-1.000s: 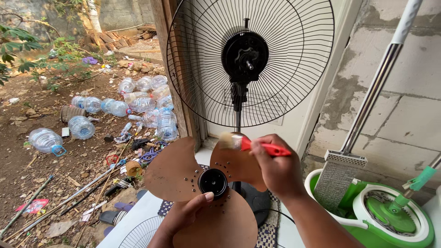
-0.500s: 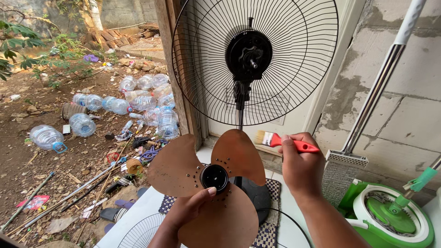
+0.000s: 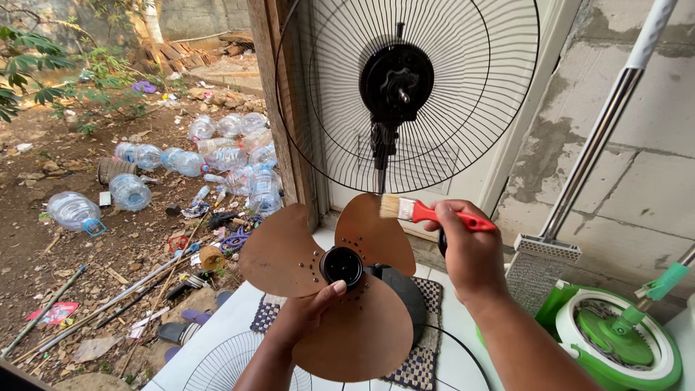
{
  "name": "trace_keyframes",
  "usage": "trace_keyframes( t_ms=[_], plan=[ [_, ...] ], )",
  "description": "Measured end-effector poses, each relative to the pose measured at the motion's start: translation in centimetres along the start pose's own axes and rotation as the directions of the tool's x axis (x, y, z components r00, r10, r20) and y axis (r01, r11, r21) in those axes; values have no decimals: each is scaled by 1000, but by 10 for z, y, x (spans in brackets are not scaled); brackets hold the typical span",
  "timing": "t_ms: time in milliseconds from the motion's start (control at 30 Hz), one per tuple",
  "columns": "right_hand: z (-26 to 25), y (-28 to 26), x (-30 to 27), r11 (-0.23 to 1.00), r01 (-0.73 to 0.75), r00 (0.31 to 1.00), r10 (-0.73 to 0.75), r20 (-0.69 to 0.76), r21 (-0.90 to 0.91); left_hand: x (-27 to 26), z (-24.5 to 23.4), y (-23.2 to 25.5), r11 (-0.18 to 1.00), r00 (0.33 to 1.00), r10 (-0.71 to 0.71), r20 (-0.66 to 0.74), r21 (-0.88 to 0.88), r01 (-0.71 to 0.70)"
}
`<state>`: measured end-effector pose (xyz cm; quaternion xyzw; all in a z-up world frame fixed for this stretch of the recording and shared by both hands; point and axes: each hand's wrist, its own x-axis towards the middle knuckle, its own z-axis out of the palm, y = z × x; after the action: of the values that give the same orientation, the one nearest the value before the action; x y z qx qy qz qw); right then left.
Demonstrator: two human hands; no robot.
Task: The person uses a screwdriver to remove the front grille of a standing electric fan, then detaches the fan blades. They brush the blades with a paintbrush and attempt to unscrew the central hub nut. The video ends with the fan partially disassembled.
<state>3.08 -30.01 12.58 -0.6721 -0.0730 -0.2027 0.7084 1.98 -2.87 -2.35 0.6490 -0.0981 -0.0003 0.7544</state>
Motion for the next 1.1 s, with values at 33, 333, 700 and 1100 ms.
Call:
trace_keyframes(
  t_ms=[33, 333, 700, 1100],
  plan=[
    [0, 1, 2, 998, -19, 999, 17, 35, 53, 2, 2, 0, 997, 998, 67, 11, 28, -67],
    [-1, -5, -3, 998, 60, 995, -62, 76, 26, -9, 12, 18, 996, 987, 85, 136, 12, -87],
    [-55, -84, -2, 934, 351, 931, -340, 135, -68, 3, 42, 114, 993, 965, 113, 238, -58, -102],
    [-38, -146, 30, 869, 403, 888, -447, -105, -285, 72, 64, 161, 937, 903, 344, 260, -166, -309]
  ],
)
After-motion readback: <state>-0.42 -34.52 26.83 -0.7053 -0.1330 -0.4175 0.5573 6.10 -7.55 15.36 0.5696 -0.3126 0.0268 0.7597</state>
